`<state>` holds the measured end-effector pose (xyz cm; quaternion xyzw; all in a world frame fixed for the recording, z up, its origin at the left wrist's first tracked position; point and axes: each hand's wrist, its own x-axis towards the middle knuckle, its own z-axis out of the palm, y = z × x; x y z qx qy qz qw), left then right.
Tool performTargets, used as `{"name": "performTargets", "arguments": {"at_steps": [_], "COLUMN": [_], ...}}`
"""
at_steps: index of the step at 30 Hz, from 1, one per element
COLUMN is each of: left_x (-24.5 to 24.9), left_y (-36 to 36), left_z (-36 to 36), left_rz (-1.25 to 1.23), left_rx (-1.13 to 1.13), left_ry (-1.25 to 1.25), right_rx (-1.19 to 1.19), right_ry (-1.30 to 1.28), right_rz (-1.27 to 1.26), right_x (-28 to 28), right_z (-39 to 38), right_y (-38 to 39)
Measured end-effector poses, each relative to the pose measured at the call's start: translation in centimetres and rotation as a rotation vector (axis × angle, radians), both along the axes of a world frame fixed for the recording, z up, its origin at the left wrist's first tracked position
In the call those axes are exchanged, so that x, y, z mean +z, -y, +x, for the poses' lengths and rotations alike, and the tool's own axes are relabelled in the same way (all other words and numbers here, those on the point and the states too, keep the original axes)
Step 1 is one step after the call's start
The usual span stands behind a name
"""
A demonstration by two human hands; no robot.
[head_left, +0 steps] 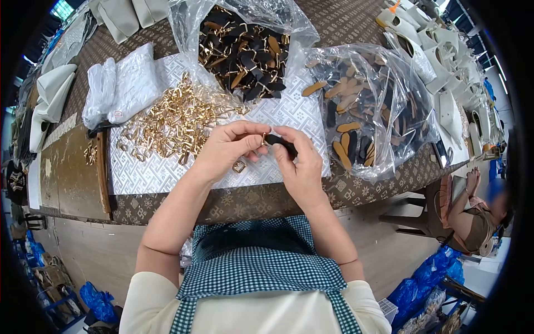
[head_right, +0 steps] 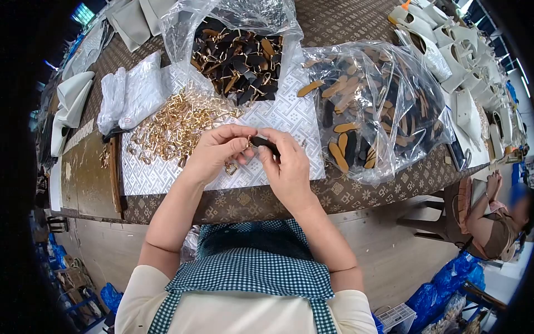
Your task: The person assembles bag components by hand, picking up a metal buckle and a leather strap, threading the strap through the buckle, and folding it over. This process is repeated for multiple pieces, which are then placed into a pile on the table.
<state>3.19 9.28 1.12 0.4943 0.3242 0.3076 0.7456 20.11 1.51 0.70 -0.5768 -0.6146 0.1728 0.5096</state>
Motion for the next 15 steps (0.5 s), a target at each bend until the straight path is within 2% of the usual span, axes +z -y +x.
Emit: {"name": "performTargets", "arguments": {"at_steps": [4,7,13,15], "left_x": [-0.3,-0.2,-0.3,-0.4], "left_y": [0.0,0.1,0.1,0.3], "left_z": [0.0,0.0,-0.3,-0.2], "left_rz": [-0.037,-0.019,0.120,0.137], "left_rx": [0.014,0.010,-0.051,-0.071], "left_ry": [0.030,-0.008,-0.151,-0.163], "right_rx": [0.115,0.159,0.201,0.139], "right_ry": [-0.323,-0.367,0.019,-0.043], "right_rz": [-0.161,-0.175,-0.085,-0.086], "right_x": [-1.2,-1.2,0.0,-0.4], "right_z": [-0.1,0.1,0.6,0.3], "right_y": [0.2,0.2,0.0,0.1]}}
